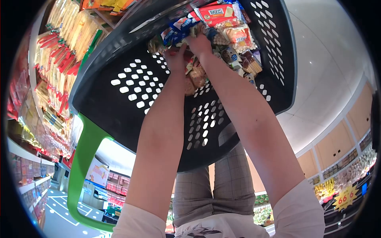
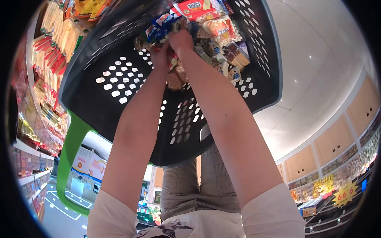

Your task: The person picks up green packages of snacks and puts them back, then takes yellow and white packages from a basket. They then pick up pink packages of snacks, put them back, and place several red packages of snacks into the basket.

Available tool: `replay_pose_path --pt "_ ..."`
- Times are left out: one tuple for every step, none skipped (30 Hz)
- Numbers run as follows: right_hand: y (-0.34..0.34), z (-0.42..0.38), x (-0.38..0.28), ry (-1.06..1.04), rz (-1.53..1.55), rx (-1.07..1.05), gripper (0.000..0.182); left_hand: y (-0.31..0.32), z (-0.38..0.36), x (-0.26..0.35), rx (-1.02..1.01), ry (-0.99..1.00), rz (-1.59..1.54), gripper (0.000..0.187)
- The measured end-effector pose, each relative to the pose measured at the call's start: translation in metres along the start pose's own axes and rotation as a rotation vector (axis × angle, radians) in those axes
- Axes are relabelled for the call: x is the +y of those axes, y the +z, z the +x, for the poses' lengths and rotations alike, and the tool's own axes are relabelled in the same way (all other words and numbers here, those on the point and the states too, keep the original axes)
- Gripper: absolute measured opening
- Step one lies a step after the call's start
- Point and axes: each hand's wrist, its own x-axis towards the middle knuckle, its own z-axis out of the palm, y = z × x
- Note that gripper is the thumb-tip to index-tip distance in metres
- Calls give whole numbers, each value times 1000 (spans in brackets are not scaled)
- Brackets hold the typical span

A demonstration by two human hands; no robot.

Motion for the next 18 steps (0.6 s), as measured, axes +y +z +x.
replay_pose_path --pt "-1 0 2 8 -3 -22 54 1 -1 0 55 40 71 64" --pt "-3 -1 4 17 -6 -45 57 1 -2 0 114 75 144 66" --pt "-6 -3 5 27 -10 -68 59 0 -11 3 158 86 174 68" --pt "-10 -5 3 43 -23 -74 59 -1 -21 10 201 100 203 70" --pt "-14 -10 1 59 -36 -81 59 -3 -30 17 216 90 252 71" --pt "-18 -16 -2 74 -47 -90 59 -6 -41 29 234 81 301 72" --pt "-22 -24 -4 79 -47 -76 58 -12 -51 37 253 73 351 72" --pt "-28 -33 -6 82 -46 -61 58 -18 -63 45 290 74 403 71" --pt "-37 -43 -9 83 -43 -38 58 -22 -75 54 322 79 451 69" --pt "-45 -53 -10 98 -68 -38 59 -25 -85 60 351 87 496 68" --pt "-54 -66 -10 111 -93 -37 59 -29 -96 68 372 97 510 67" --pt "-63 -80 -11 123 -118 -36 60 -35 -104 71 357 111 557 67" --pt "-73 -98 -11 125 -131 -29 60 -42 -121 84 286 68 580 68" --pt "-85 -116 -10 123 -144 -23 61 -49 -138 98 219 27 602 69" --pt "-97 -131 -9 121 -156 -18 62 -54 -152 109 210 37 613 69" --pt "-104 -141 -1 107 -114 -22 61 -60 -167 112 201 45 628 68" --pt "-110 -151 12 92 -75 -29 60 -67 -181 115 195 49 642 67" --pt "-121 -166 21 80 -39 -37 59 -74 -193 115 194 48 602 67"
